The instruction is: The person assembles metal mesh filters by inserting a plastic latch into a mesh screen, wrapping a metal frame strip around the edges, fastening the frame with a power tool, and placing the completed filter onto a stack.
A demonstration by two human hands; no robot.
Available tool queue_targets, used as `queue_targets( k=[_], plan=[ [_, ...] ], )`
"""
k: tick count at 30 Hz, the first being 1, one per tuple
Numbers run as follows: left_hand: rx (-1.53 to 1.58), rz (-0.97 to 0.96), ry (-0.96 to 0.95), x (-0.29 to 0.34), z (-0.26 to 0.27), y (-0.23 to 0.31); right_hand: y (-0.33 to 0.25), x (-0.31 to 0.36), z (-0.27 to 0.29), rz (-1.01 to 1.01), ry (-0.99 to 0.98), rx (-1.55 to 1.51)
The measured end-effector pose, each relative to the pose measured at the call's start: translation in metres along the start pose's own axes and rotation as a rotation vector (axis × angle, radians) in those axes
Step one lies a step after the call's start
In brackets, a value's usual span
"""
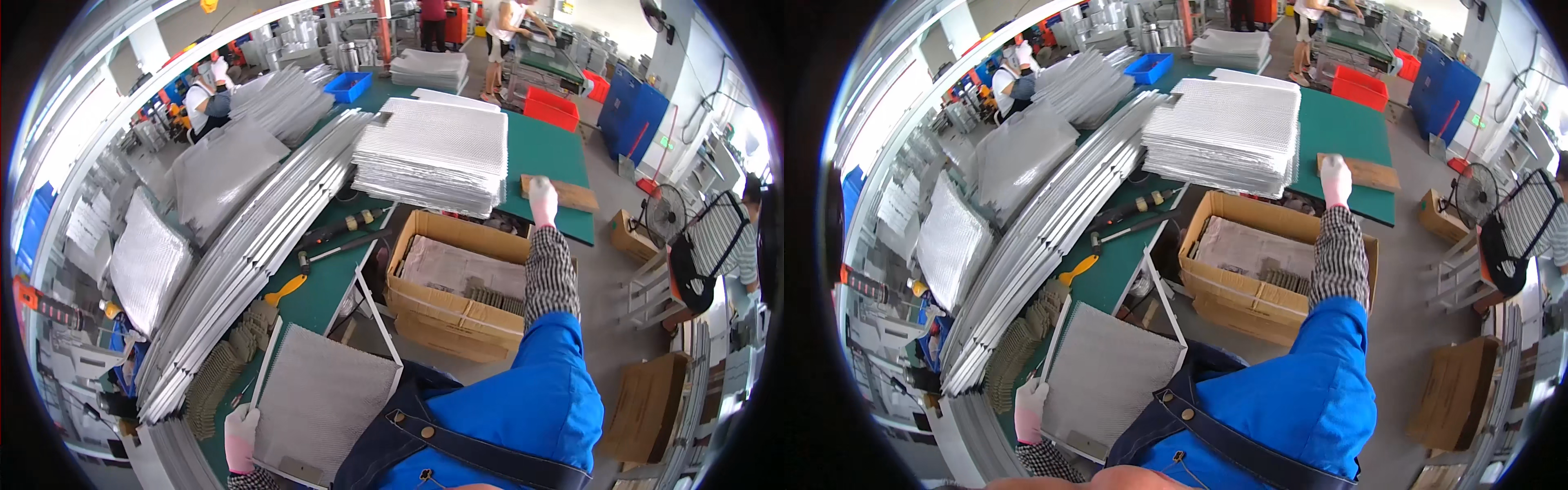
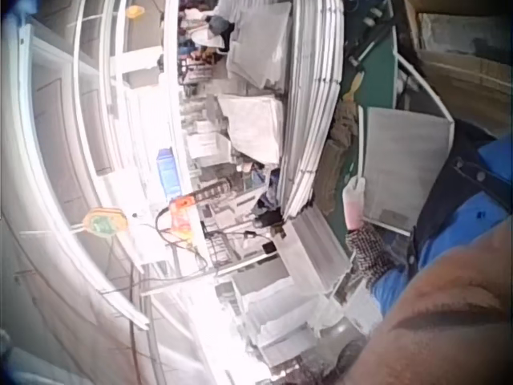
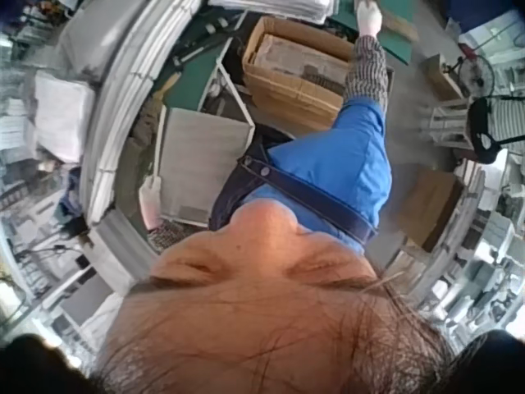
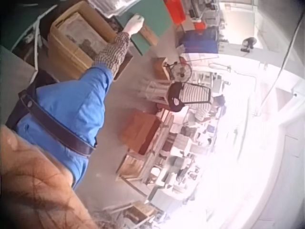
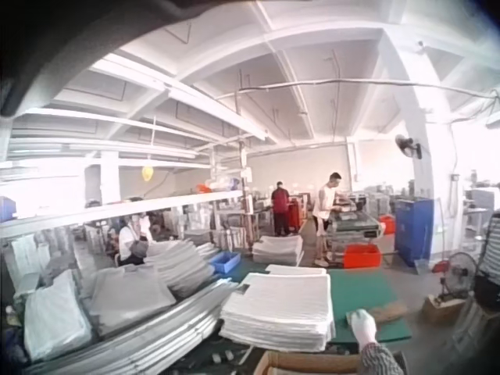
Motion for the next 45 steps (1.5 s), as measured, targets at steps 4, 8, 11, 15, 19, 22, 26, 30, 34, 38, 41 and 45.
queue_targets(
  k=[4, 8, 11, 15, 19, 22, 26, 30, 34, 38, 41, 45],
  plan=[
    [-0.072, 0.029, -0.009, 0.000, -0.001, 0.012, -0.230, 0.130, 0.091, 0.640, 0.264, -0.562],
    [-0.086, -0.127, -0.005, -0.014, -0.013, 0.049, -0.413, 0.328, 0.055, 1.649, -0.607, -0.573],
    [-0.053, -0.148, -0.053, -0.020, -0.018, 0.073, -0.450, 0.459, -0.013, 2.034, -1.167, -0.190],
    [-0.027, -0.181, -0.023, 0.013, -0.006, 0.082, -0.443, 0.533, -0.067, 1.993, -1.855, 0.082],
    [-0.179, -0.366, 0.213, 0.054, 0.024, 0.069, -0.450, 0.558, -0.075, 2.000, -1.979, -0.119],
    [-0.041, -0.106, 0.177, 0.064, 0.033, 0.034, -0.455, 0.567, -0.073, 1.966, -2.115, -0.264],
    [-0.208, -0.222, 0.220, 0.048, 0.024, 0.046, -0.459, 0.584, -0.073, 1.933, -2.075, -0.273],
    [-0.231, -0.165, 0.266, 0.040, 0.030, 0.035, -0.460, 0.589, -0.075, 1.810, -1.972, -0.279],
    [0.017, -0.029, 0.174, 0.043, 0.028, 0.037, -0.448, 0.592, -0.073, 1.883, -1.925, -0.326],
    [-0.047, -0.142, 0.055, 0.042, 0.025, 0.036, -0.445, 0.578, -0.056, 1.802, -2.019, -0.207],
    [-0.079, -0.032, -0.139, 0.045, 0.024, 0.032, -0.442, 0.584, -0.046, 1.892, -1.956, -0.195],
    [-0.062, -0.139, -0.101, 0.056, 0.028, 0.037, -0.436, 0.588, -0.052, 1.965, -2.111, -0.099]
  ],
)
Point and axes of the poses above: each hand's wrist, its own x-axis away from the middle knuckle, its own z-axis out of the back of the hand, y = z × x, the point moved 7 cm from there along -x, towards the middle knuckle, and after that the axes turned 5 degrees about -y, right-handed, at the moved point
